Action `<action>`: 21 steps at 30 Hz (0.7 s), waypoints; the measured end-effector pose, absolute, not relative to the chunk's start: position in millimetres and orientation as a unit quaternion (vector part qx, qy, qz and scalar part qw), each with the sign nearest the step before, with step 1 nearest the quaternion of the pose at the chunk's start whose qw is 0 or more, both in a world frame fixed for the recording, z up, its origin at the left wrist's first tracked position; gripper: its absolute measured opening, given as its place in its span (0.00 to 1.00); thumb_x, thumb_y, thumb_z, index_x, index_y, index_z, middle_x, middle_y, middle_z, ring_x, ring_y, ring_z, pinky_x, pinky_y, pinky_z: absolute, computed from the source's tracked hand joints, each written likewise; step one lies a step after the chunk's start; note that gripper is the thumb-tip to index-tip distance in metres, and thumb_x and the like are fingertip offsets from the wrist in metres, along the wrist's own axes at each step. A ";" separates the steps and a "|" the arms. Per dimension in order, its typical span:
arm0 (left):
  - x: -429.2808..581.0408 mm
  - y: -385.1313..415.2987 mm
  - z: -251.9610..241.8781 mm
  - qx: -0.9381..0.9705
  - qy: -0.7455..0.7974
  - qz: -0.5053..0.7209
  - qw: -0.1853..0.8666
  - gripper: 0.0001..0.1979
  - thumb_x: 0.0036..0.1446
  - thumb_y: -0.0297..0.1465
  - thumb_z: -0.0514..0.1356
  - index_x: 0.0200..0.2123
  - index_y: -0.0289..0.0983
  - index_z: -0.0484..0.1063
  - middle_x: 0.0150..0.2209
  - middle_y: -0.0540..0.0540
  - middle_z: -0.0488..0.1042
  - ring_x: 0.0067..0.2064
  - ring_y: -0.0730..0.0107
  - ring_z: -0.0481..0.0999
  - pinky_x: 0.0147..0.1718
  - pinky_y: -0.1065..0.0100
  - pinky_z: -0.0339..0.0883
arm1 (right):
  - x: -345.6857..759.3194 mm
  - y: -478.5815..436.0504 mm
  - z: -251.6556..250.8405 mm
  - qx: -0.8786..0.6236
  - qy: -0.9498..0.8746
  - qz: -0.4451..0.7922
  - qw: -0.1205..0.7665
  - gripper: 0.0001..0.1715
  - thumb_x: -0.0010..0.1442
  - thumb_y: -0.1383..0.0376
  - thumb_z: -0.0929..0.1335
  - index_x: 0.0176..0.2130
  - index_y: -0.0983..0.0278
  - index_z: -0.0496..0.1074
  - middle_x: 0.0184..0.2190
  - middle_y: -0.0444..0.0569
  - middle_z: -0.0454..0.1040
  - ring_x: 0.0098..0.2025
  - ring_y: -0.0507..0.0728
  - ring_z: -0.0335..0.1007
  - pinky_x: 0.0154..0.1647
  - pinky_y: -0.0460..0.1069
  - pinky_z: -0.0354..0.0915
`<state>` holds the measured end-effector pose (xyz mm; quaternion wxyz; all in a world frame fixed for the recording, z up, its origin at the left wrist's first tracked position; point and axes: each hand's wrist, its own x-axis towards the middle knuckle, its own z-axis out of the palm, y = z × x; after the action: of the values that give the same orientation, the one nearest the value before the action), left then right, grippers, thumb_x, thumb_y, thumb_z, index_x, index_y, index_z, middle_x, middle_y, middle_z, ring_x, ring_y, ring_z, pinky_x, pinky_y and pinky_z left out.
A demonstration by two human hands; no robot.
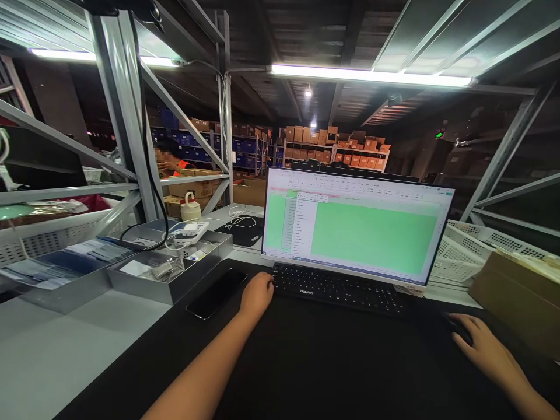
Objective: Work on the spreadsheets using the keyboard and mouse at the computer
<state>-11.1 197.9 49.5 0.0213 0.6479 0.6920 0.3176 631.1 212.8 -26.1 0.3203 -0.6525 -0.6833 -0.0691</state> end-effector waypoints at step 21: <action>-11.9 199.9 47.1 0.650 0.691 0.315 0.017 0.16 0.61 0.26 0.52 0.44 0.38 0.79 0.50 0.43 0.80 0.52 0.62 0.78 0.53 0.65 0.70 | 610.3 203.8 -10.0 -0.652 -0.674 -0.110 0.329 0.29 0.52 0.51 0.64 0.49 0.59 0.75 0.47 0.55 0.77 0.53 0.67 0.75 0.56 0.61 0.71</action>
<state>-11.9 199.9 47.1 0.0165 0.6502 0.6910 0.3153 610.3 203.8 -10.0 0.3289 -0.6519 -0.6743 -0.1104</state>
